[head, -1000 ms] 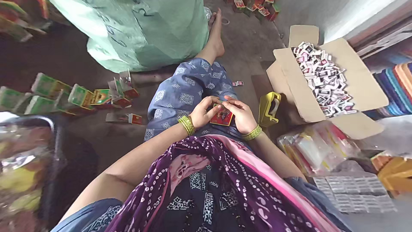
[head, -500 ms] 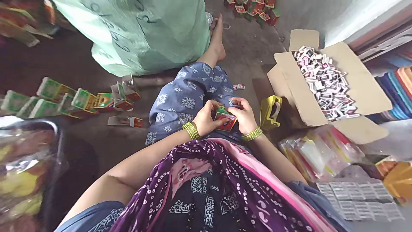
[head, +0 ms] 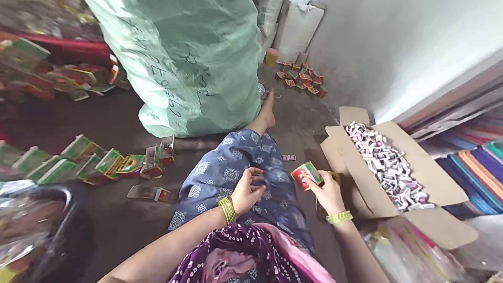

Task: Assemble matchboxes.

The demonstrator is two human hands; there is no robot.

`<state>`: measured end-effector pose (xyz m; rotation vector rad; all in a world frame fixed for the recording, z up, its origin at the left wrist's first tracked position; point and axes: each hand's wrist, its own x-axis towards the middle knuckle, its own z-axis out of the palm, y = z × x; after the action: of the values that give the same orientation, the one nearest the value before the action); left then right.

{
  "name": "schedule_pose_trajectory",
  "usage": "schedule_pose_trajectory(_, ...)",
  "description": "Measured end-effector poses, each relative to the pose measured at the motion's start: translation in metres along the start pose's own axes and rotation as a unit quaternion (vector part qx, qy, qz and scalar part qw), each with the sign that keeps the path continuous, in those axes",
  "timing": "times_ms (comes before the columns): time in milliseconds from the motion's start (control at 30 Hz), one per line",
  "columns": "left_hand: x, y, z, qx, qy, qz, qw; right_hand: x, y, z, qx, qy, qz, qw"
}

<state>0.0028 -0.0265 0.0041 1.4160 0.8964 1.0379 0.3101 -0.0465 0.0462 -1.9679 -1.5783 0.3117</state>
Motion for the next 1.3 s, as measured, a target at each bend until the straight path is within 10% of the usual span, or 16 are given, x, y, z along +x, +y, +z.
schedule_pose_trajectory(133, 0.002, 0.000, -0.004, -0.004, -0.011, -0.017, 1.000, 0.022, 0.021, -0.008, -0.230, -0.264, 0.149, 0.925)
schedule_pose_trajectory(267, 0.006, -0.001, -0.005, -0.007, -0.035, -0.029, 0.999, 0.054, 0.043, 0.015, -0.188, -0.399, 0.266, 0.857)
schedule_pose_trajectory(467, 0.011, -0.004, -0.008, 0.005, -0.042, -0.033, 0.999, 0.232, -0.037, -0.028, 0.050, -0.049, 0.188, 0.980)
schedule_pose_trajectory(633, 0.012, -0.002, -0.007, 0.006, -0.038, -0.031, 0.999, 0.319, -0.136, -0.101, 0.134, 0.212, 0.039, 0.967)
schedule_pose_trajectory(1033, 0.009, -0.005, -0.010, 0.017, -0.065, -0.017, 0.998, 0.105, -0.113, 0.068, 0.070, -0.178, -0.130, 0.973)
schedule_pose_trajectory(1300, 0.000, 0.029, -0.047, 0.074, 0.071, 0.087, 0.991, 0.015, -0.065, 0.125, 0.118, -0.170, -0.187, 0.960)
